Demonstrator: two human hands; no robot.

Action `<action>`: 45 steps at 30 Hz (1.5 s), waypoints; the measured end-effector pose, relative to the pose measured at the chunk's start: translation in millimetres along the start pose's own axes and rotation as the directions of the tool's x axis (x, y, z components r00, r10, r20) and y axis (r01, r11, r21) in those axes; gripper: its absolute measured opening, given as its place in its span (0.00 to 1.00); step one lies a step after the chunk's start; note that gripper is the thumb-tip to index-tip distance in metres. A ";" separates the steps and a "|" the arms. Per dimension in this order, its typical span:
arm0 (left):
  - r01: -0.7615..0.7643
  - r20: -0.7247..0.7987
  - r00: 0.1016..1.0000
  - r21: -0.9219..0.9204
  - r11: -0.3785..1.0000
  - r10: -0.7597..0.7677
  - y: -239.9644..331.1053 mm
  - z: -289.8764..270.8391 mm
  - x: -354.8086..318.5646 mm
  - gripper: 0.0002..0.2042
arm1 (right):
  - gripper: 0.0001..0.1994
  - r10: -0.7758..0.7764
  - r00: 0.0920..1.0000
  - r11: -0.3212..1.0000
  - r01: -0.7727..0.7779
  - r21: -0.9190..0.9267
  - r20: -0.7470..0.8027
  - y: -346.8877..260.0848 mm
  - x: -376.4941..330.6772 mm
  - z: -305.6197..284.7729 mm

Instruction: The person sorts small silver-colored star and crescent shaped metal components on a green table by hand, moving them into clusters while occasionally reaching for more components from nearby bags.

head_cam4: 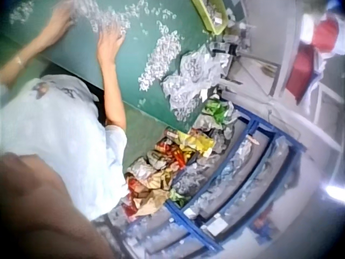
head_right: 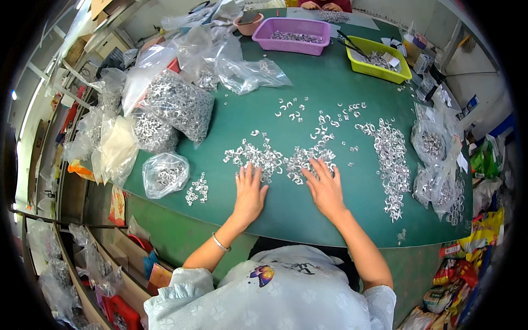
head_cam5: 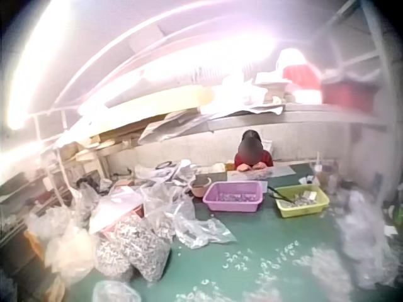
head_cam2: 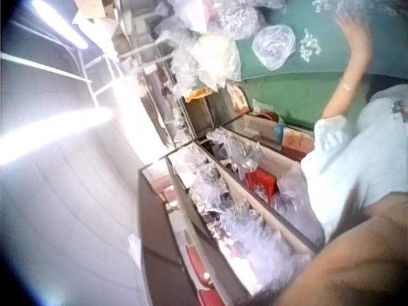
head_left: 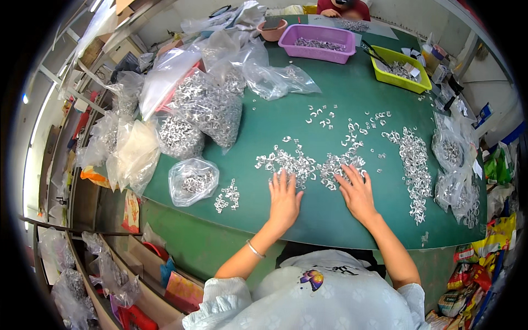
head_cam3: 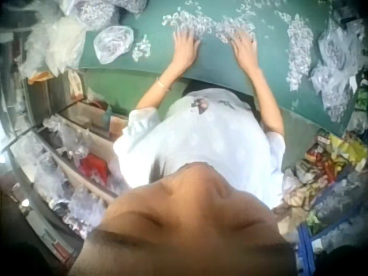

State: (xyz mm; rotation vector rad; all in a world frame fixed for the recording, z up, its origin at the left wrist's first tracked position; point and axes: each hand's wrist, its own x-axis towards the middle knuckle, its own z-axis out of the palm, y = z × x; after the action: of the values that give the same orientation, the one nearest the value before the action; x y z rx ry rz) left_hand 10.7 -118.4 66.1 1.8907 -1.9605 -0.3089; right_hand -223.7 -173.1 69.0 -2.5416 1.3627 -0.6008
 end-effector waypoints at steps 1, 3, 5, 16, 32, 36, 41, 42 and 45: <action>0.002 0.045 0.999 0.085 0.996 -0.005 19.3 2.0 0.7 0.26 | 0.18 0.016 0.999 1.000 -0.017 -0.002 -0.036 8.7 -0.6 -2.3; -0.072 0.050 0.996 -0.044 0.996 0.074 37.7 12.2 5.7 0.25 | 0.17 0.031 0.996 0.999 -0.033 -0.012 -0.087 27.7 3.7 -5.2; -0.160 0.035 0.985 -0.212 0.964 0.172 48.5 19.2 16.0 0.26 | 0.16 0.054 0.984 0.998 -0.060 -0.033 -0.169 45.3 7.9 -11.9; -0.031 -0.095 0.995 0.097 0.995 0.040 20.2 10.2 73.9 0.24 | 0.21 -0.099 0.991 0.995 0.098 0.007 0.092 18.2 22.3 -23.3; -0.111 0.073 0.992 0.196 0.974 0.098 22.0 -3.0 19.6 0.30 | 0.28 -0.003 0.992 0.987 -0.017 0.158 0.124 21.1 -2.6 -46.8; -0.256 0.207 0.948 0.051 0.965 0.240 57.2 -3.4 2.1 0.29 | 0.32 -0.035 0.960 0.999 0.032 0.017 0.277 3.7 -5.6 -36.1; -0.227 0.130 0.964 -0.063 0.972 0.234 50.1 -2.0 -9.3 0.31 | 0.32 -0.091 0.953 0.971 0.020 0.240 0.290 -7.9 -25.8 -48.8; -0.231 0.093 0.966 -0.114 0.966 0.241 51.5 -1.9 -9.9 0.31 | 0.31 -0.085 0.963 0.951 0.002 0.310 0.254 -8.3 -21.9 -49.6; -0.357 0.204 0.911 -0.039 0.933 0.358 66.9 3.3 -6.7 0.31 | 0.31 -0.086 0.967 0.995 0.068 0.078 0.242 -0.1 -2.4 -46.3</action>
State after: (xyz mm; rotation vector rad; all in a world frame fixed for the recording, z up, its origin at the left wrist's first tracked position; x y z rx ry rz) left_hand -51.2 -108.0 90.6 1.5041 -2.3944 -0.4108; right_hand -245.1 -170.1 110.0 -2.5225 1.1439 -0.3254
